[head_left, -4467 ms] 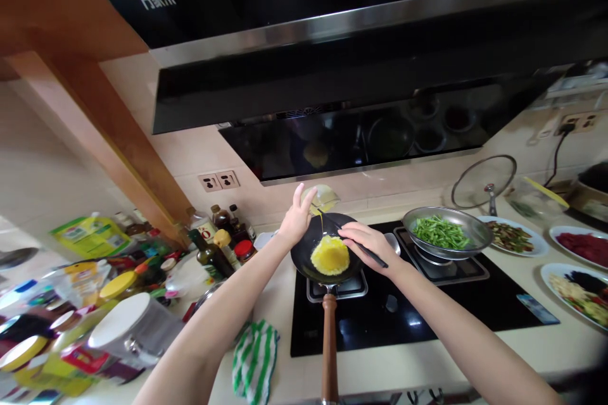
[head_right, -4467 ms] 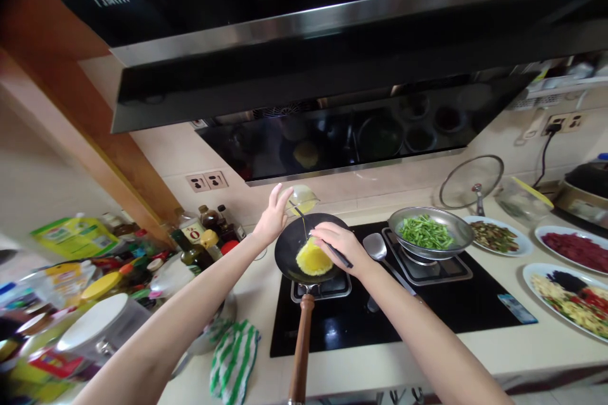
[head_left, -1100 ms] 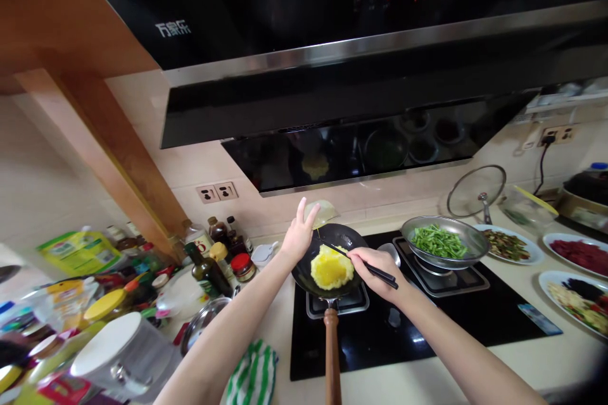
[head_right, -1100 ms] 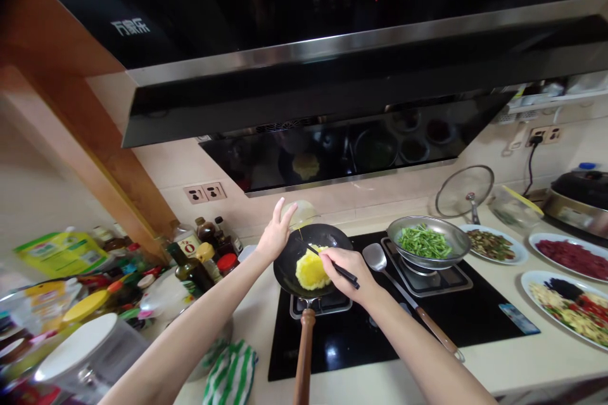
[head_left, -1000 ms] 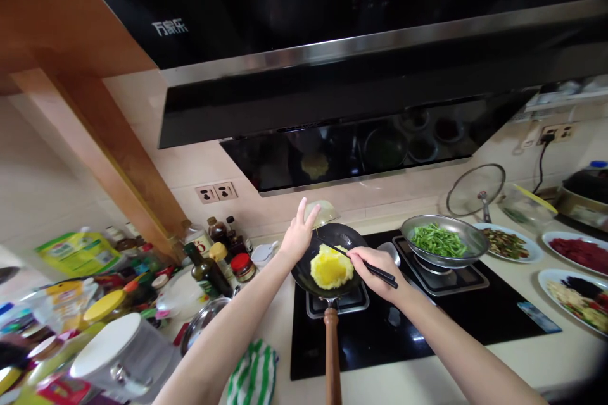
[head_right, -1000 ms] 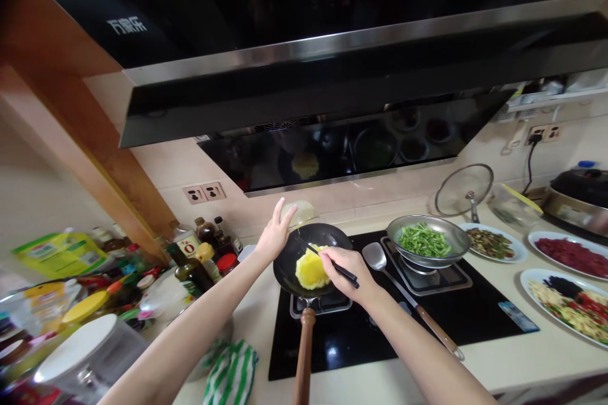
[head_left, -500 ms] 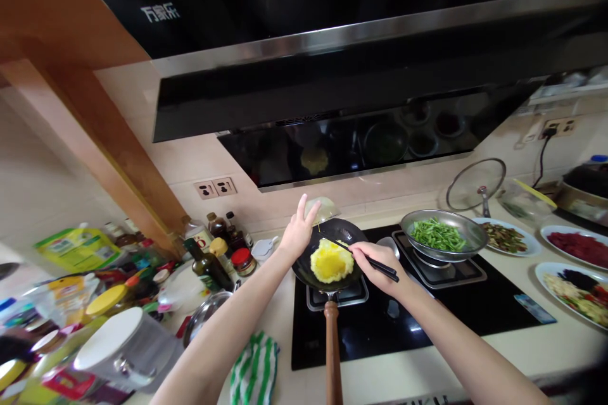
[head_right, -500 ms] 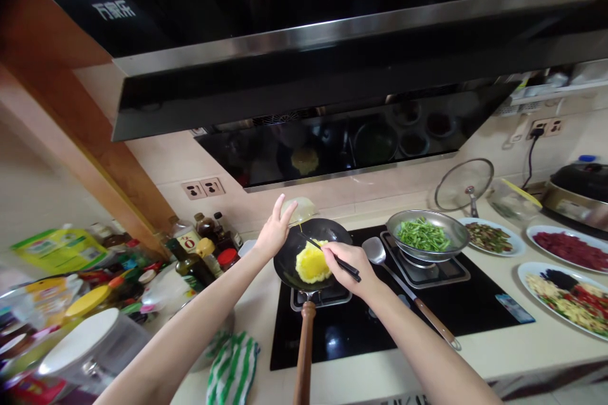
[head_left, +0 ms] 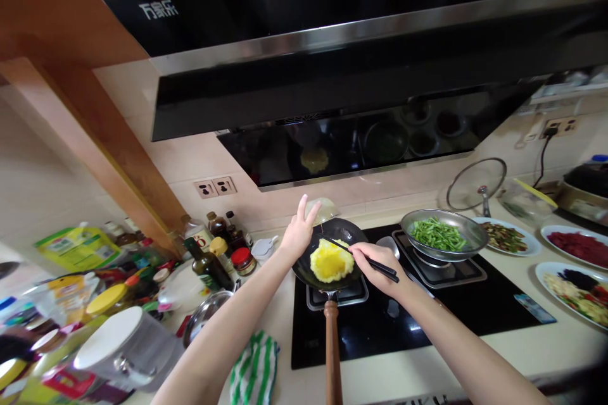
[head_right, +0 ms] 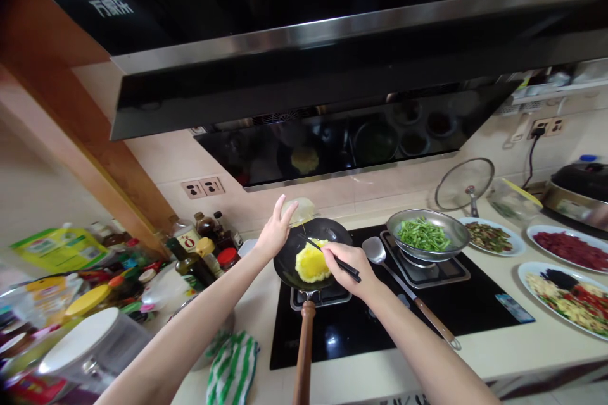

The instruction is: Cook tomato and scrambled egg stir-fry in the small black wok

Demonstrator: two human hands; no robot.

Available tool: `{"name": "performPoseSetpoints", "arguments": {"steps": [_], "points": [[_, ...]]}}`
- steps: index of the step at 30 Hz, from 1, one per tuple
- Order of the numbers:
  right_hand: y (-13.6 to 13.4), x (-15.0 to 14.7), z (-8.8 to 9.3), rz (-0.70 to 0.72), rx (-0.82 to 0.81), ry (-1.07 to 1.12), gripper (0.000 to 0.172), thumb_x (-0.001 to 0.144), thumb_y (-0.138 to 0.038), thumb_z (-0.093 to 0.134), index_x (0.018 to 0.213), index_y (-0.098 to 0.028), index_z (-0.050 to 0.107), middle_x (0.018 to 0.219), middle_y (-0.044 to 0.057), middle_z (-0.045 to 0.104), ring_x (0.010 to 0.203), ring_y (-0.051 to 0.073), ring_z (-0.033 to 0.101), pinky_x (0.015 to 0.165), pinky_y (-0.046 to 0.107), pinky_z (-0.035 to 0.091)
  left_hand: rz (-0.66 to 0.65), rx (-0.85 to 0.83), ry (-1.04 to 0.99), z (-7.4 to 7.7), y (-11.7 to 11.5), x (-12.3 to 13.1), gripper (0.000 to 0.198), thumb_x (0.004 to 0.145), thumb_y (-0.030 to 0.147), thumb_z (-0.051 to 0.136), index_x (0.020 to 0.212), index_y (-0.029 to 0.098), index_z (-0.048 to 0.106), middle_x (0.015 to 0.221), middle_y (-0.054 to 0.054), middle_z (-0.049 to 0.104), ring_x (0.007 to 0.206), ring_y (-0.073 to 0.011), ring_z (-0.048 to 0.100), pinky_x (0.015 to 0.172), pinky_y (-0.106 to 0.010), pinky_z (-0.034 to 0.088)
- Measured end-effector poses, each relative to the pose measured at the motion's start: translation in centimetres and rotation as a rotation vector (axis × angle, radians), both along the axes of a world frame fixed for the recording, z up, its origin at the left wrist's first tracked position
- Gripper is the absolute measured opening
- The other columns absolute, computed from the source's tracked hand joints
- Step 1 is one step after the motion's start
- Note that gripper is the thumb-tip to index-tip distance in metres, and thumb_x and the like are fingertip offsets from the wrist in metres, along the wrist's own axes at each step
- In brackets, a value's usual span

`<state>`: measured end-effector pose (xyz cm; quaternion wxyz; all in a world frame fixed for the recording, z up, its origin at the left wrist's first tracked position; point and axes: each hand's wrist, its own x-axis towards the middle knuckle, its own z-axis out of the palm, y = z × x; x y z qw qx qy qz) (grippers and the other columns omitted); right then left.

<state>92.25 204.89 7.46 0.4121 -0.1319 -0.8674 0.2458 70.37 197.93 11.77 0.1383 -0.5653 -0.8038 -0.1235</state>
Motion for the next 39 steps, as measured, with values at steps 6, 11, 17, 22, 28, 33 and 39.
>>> {"name": "performPoseSetpoints", "arguments": {"steps": [6,11,17,22,28,33,39], "points": [[-0.1,-0.1,0.3,0.017,0.001,0.01,0.026,0.096,-0.027,0.043,0.092,-0.022,0.068,0.087,0.001,0.074,0.079,0.015,0.07,0.074,0.024,0.053,0.004,-0.007,0.003,0.1,0.1,0.1,0.075,0.083,0.0,0.041,0.15,0.03,0.026,0.162,-0.013,0.004,0.117,-0.034,0.058,0.088,-0.048,0.055],[-0.2,-0.3,0.2,0.022,-0.004,0.012,0.026,0.096,-0.027,0.043,0.092,-0.022,0.068,0.088,0.001,0.074,0.079,0.015,0.07,0.075,0.024,0.053,0.006,-0.005,0.003,-0.1,0.1,0.1,0.074,0.084,0.002,0.042,0.149,0.032,0.026,0.162,-0.013,0.003,0.116,-0.0332,0.059,0.087,-0.047,0.055],[-0.2,-0.4,-0.1,0.037,0.002,0.025,0.028,0.098,-0.028,0.041,0.092,-0.023,0.068,0.086,0.0,0.073,0.078,0.014,0.069,0.072,0.023,0.052,-0.008,0.022,0.038,-0.9,0.3,-0.5,0.075,0.083,0.002,0.041,0.15,0.032,0.024,0.162,-0.014,0.003,0.112,-0.0336,0.061,0.085,-0.049,0.056],[-0.1,-0.5,-0.5,0.04,-0.006,0.01,0.029,0.098,-0.029,0.04,0.092,-0.022,0.068,0.09,0.002,0.074,0.082,0.015,0.069,0.073,0.024,0.052,0.009,0.015,0.048,-1.0,0.3,-0.3,0.075,0.083,0.003,0.042,0.15,0.033,0.024,0.162,-0.013,0.004,0.11,-0.0323,0.063,0.084,-0.047,0.057],[-0.2,-0.4,-1.0,0.03,-0.029,-0.011,0.032,0.098,-0.031,0.039,0.091,-0.022,0.069,0.091,0.003,0.074,0.083,0.016,0.07,0.074,0.025,0.052,0.019,-0.003,0.043,-1.0,0.0,0.3,0.074,0.084,0.003,0.041,0.149,0.032,0.025,0.162,-0.014,0.004,0.111,-0.0327,0.062,0.084,-0.046,0.057],[-0.3,0.0,-1.0,0.021,-0.052,-0.022,0.031,0.098,-0.031,0.04,0.094,-0.023,0.069,0.09,0.002,0.074,0.081,0.016,0.07,0.073,0.025,0.053,0.019,-0.009,0.017,-1.2,-0.1,0.3,0.074,0.083,0.002,0.042,0.149,0.031,0.027,0.162,-0.014,0.004,0.114,-0.0336,0.06,0.087,-0.046,0.055],[-0.3,0.2,-1.0,0.034,-0.063,-0.025,0.03,0.098,-0.031,0.04,0.095,-0.023,0.069,0.088,0.002,0.074,0.08,0.016,0.069,0.073,0.026,0.053,0.03,-0.029,0.018,-1.4,0.0,0.4,0.075,0.084,0.003,0.041,0.149,0.034,0.024,0.162,-0.012,0.002,0.111,-0.0319,0.061,0.085,-0.046,0.056]]}}
